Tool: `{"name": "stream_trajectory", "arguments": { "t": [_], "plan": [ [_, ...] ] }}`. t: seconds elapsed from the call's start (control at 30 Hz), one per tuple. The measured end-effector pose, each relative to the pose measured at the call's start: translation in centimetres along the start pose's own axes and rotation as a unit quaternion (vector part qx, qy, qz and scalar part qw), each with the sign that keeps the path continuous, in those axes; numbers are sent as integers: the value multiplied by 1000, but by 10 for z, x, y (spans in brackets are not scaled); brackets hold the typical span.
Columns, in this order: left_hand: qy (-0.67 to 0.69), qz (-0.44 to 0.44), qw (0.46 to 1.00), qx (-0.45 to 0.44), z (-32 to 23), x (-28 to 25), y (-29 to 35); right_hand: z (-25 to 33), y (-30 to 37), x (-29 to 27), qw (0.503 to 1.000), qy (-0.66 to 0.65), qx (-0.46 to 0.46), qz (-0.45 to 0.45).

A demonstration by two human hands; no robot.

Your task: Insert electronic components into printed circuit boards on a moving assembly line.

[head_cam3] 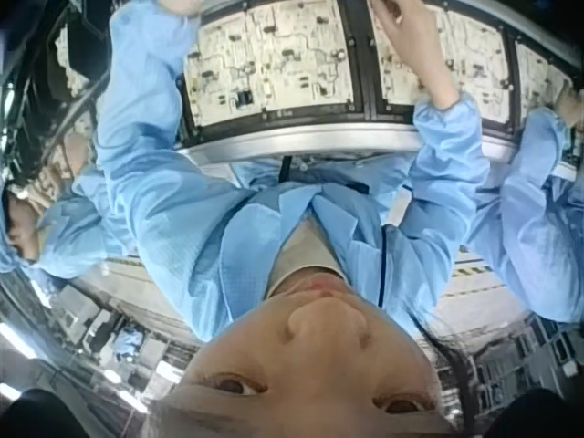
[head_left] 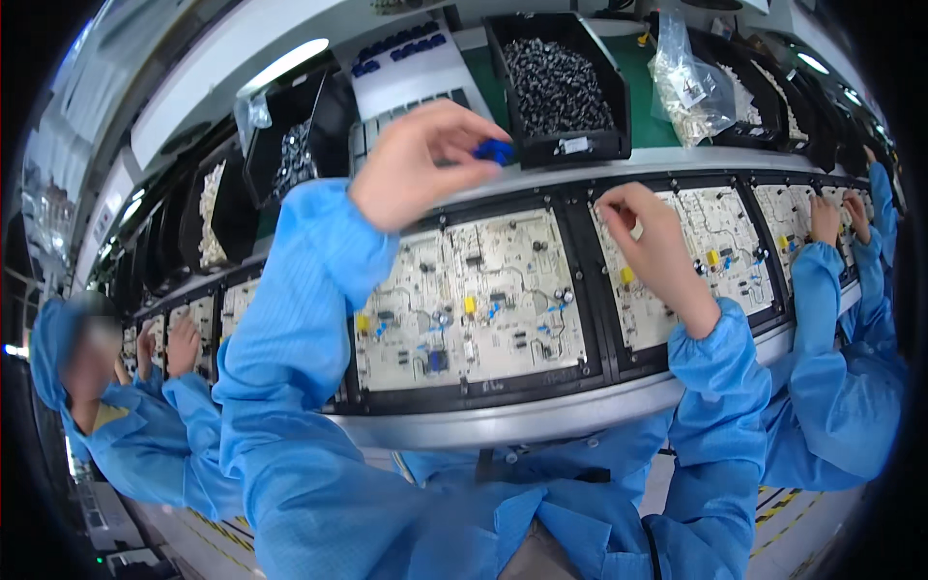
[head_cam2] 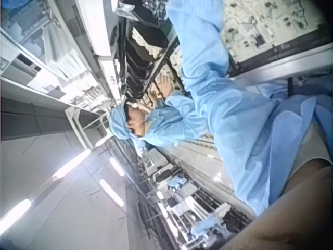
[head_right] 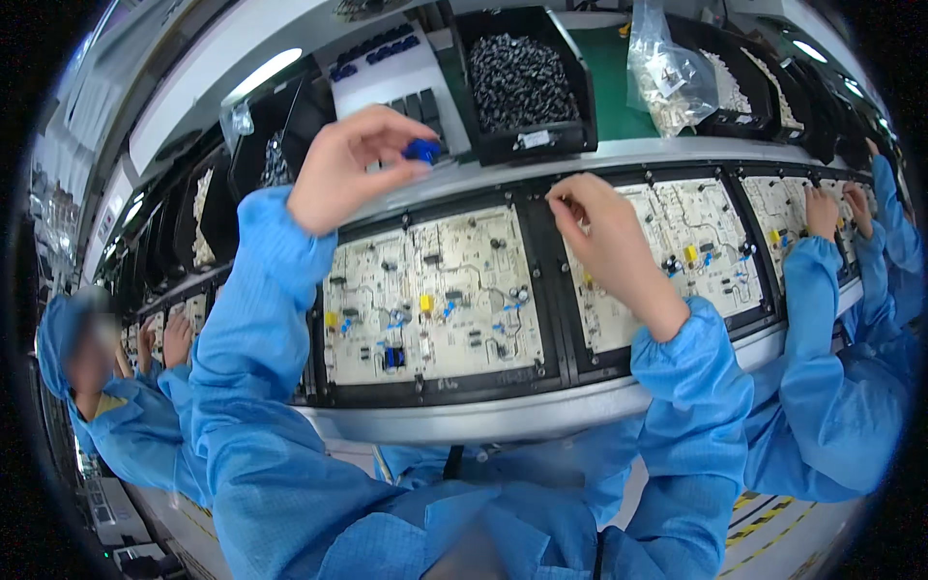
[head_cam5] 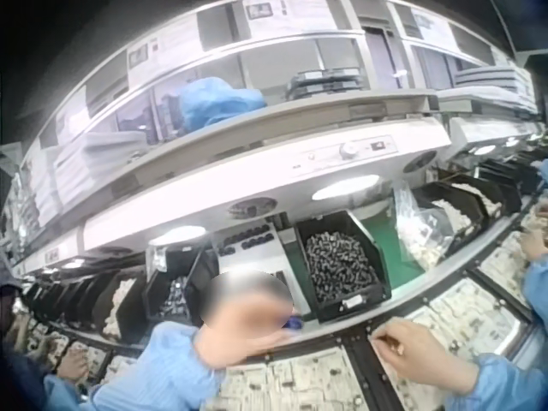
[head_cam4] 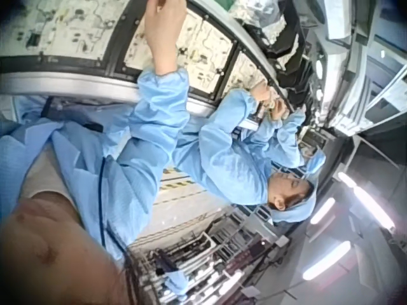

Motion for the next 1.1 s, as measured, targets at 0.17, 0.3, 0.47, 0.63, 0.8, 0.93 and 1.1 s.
{"name": "stream_trajectory", "arguments": {
  "t": [0.17, 0.3, 0.47, 0.63, 0.8, 0.93, 1.1],
  "plan": [
    [47, 73, 996, 25, -44, 49, 64, 6, 4, 4, 999, -25, 30, 37],
    [82, 84, 993, -20, -43, 63, 83, 14, 26, 0, 940, -312, 112, 84],
    [158, 141, 968, -136, -19, 84, 99, 55, 53, -13, 910, -370, 115, 145],
    [253, 179, 930, -199, -1, 95, 112, 123, 64, -17, 950, -146, -45, 271],
    [272, 210, 919, -193, -12, 89, 116, 150, 57, 1, 953, -12, -159, 258],
    [208, 261, 927, -174, -5, 95, 117, 155, 52, 6, 951, 2, -180, 251],
    [38, 192, 979, -56, 6, 56, 96, 136, 41, 3, 951, 63, -158, 260]
  ]
}}
Point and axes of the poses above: each hand's wrist, its own y-axis away from the middle knuckle, its own x-axis out of the palm, z = x × y, the point moved 8 cm from there along -y, towards the middle knuckle, and after that the axes turned 12 degrees about y, right-handed, at the moved point
